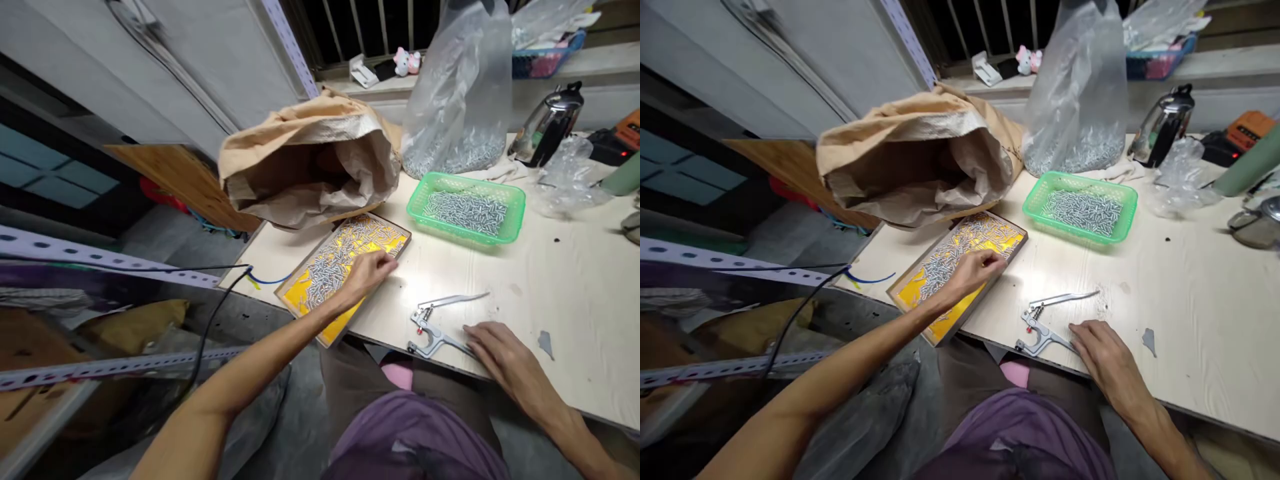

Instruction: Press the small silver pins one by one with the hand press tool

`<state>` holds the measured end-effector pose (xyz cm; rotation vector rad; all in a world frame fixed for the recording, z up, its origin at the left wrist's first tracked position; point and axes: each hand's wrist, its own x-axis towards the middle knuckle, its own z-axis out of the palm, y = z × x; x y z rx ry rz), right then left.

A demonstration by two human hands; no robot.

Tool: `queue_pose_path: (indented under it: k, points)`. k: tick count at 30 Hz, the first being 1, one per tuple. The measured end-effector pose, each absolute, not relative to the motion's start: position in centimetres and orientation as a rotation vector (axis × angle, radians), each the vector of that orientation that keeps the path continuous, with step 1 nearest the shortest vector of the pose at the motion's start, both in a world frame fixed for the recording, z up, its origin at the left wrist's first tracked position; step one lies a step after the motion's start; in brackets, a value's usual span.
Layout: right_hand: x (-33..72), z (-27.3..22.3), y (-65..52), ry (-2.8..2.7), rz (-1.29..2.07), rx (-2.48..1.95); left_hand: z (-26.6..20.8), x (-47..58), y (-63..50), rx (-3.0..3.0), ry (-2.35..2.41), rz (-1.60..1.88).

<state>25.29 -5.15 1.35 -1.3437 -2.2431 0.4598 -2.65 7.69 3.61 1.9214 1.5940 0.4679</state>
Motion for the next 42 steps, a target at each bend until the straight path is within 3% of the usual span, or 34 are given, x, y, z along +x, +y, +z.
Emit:
queue_pose_path:
  k: [8,42]
  points:
    - [23.9,-0.1,-6.5,-2.422,0.424,-1.395,1.4,1.5,-1.1,1.261,1.466,0.283]
    - [24.9,-0.6,-5.0,-2.528,0.192,-1.486,1.8,2.0,-1.3,1.433,1.588,-0.058]
